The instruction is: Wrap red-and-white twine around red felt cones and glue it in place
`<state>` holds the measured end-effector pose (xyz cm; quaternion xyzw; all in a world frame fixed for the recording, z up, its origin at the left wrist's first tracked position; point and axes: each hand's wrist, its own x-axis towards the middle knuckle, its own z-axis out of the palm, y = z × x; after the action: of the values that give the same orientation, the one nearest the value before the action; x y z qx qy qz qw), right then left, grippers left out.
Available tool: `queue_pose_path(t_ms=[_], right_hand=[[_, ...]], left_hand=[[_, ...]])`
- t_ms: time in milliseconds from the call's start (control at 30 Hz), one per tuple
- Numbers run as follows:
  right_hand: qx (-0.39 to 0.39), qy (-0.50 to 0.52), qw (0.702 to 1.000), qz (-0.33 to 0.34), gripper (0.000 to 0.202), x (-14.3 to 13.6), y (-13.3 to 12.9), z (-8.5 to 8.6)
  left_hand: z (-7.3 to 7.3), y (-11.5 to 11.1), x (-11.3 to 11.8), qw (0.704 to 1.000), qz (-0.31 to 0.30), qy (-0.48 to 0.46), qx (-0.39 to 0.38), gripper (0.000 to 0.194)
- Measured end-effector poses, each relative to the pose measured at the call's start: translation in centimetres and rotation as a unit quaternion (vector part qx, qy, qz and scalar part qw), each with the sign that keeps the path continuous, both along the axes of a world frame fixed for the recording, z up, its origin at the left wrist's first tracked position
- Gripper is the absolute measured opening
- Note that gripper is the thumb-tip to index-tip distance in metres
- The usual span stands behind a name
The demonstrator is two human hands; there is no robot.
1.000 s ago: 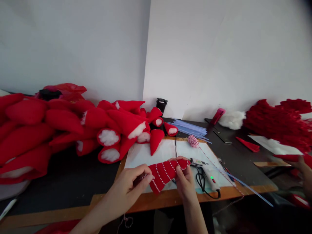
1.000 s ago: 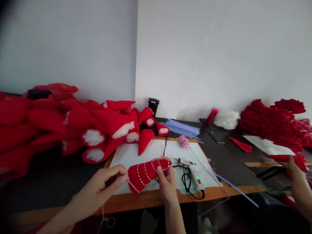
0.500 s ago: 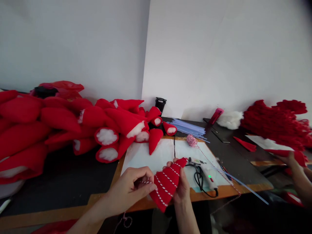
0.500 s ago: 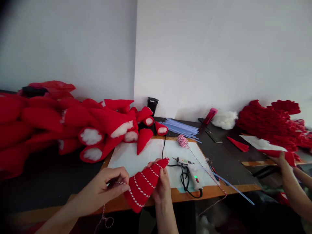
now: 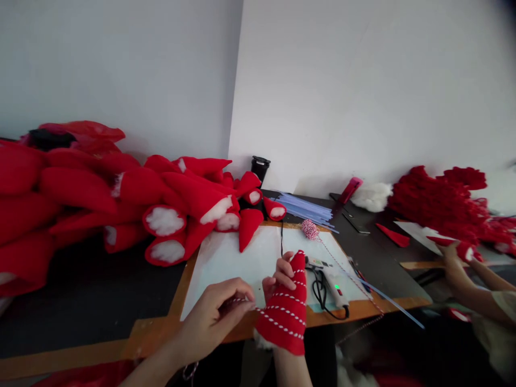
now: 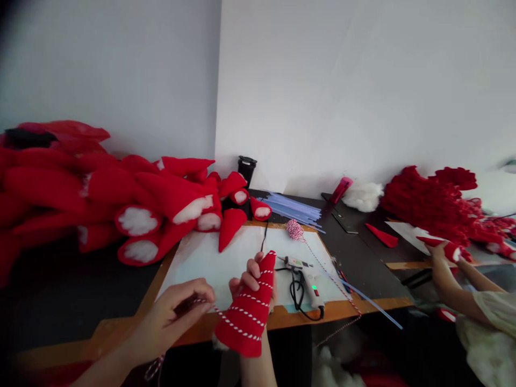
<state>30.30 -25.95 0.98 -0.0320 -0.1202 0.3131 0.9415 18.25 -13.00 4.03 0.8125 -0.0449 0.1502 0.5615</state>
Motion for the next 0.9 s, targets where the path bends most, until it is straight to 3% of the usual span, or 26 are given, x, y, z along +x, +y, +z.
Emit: queue_pose_path(t_ms=[133,233,333,500,600,700,800,900], right_hand=[[0.010,0.003,1.000,-0.023,0.008,0.0,1.3,0.7],[-0.072,-0.021,0.993,-0.096,0.011,-0.4,2.0,0.6],[-0.173,-0.027,0.975,-0.139,0.019,-1.0,2.7,0.2],[-0.283,-0.072,0.953,-0.079,0.041,-0.8,3.8,-0.9],[-0.389,-0.097,0.915,-0.051,0.054,-0.1,3.2,-1.8],[-0.464,-0.145,0.864,-0.130,0.046,-0.2,1.0,-2.0],[-0.517,-0.308,0.766,-0.226,0.032,-1.5,-2.2,-1.5],[-0.542,-0.434,0.676,-0.245,0.026,-3.3,-4.9,-1.1]], left_hand=[[-2.1,-1.5,-0.7,0.993,0.001,-0.113,0.039,0.015],[-3.5,-2.2,-1.1,0.972,0.026,-0.214,0.090,0.018],[-4.0,-2.9,-1.4,0.932,0.077,-0.303,0.182,0.021],[-3.8,-2.9,-1.8,0.873,0.136,-0.368,0.289,0.024],[-4.2,-1.8,-2.4,0.860,0.154,-0.365,0.322,0.026],[-5.2,-0.6,-3.4,0.855,0.183,-0.317,0.368,0.030],[-6.1,0.0,-4.3,0.863,0.195,-0.298,0.358,0.030],[-6.5,-0.4,-4.7,0.877,0.182,-0.285,0.342,0.028]])
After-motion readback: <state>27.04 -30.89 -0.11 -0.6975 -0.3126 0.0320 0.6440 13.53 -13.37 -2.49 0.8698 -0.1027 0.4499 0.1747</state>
